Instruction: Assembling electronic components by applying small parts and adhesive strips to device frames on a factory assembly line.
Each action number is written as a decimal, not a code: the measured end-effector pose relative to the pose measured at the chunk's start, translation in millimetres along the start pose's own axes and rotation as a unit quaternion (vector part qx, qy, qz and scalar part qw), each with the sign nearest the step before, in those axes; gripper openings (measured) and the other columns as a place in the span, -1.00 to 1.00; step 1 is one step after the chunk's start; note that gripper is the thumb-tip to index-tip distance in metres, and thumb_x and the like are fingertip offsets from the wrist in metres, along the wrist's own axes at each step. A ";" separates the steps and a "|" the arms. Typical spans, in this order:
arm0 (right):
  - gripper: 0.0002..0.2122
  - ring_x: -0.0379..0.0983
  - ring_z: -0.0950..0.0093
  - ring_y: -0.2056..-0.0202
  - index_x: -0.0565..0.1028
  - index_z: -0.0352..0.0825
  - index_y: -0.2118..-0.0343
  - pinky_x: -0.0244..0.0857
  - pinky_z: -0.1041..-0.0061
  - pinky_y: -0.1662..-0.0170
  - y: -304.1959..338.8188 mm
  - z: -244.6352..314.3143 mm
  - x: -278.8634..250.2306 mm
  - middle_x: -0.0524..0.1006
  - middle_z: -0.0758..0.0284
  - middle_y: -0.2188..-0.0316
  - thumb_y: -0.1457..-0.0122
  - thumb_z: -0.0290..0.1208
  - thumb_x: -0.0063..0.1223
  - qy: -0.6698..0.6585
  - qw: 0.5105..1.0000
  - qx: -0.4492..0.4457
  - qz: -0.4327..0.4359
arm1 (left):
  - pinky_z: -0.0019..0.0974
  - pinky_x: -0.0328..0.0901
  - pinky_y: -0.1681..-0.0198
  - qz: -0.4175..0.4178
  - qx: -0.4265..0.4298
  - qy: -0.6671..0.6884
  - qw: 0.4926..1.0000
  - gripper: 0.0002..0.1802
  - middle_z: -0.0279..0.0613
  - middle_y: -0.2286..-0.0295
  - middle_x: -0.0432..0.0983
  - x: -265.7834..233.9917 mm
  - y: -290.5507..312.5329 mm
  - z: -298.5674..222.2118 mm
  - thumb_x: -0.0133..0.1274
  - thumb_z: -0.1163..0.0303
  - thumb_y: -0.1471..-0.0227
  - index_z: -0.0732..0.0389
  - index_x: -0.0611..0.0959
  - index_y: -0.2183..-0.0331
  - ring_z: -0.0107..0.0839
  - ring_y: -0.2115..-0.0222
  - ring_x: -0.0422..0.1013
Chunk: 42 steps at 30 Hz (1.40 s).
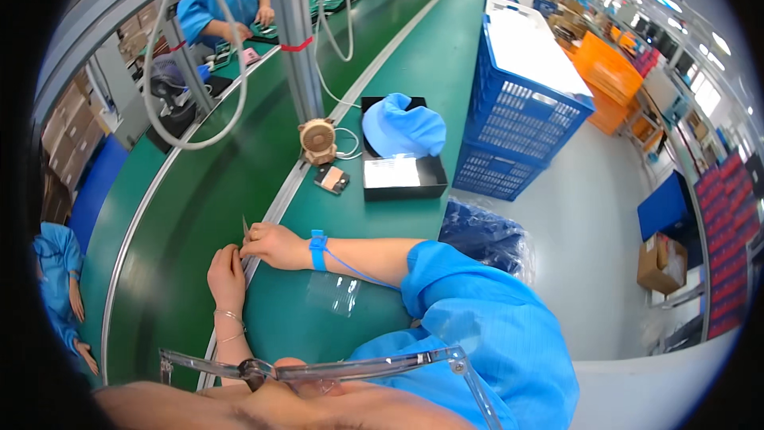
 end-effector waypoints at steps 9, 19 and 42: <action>-0.83 0.41 0.30 0.23 0.55 -0.27 0.35 0.33 0.36 0.16 8.0 3.4 1.4 0.48 0.33 0.37 0.04 -0.64 0.09 0.003 1.000 0.012 0.021 | -0.13 0.31 0.40 -0.002 -0.010 0.011 1.000 -0.90 -0.09 0.49 0.46 1.4 7.4 -0.3 -0.01 0.45 -0.06 0.22 0.59 0.37 -0.09 0.45 0.42; -0.78 0.45 0.24 0.29 0.58 -0.27 0.31 0.36 0.37 0.20 -1.5 -11.3 -11.6 0.52 0.22 0.39 0.00 -0.67 0.02 0.003 0.997 0.070 0.015 | -0.15 0.32 0.43 -0.034 0.020 -0.011 0.999 -0.93 -0.12 0.52 0.43 0.8 2.5 0.5 0.01 0.45 -0.04 0.20 0.58 0.40 -0.13 0.47 0.41; -0.83 0.44 0.30 0.30 0.57 -0.28 0.32 0.34 0.38 0.23 -4.9 -6.6 -10.7 0.51 0.31 0.41 -0.01 -0.64 0.08 0.021 0.999 0.047 0.012 | -0.19 0.33 0.44 -0.025 0.012 -0.019 0.999 -0.94 -0.15 0.55 0.43 -1.9 7.5 4.9 0.01 0.46 -0.02 0.22 0.56 0.41 -0.18 0.47 0.42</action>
Point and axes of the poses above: each hand's wrist, its own y-axis away from the middle knuckle, its own x-axis out of the palm, z = x × y, the point moved 5 cm from there along -y, towards the middle knuckle
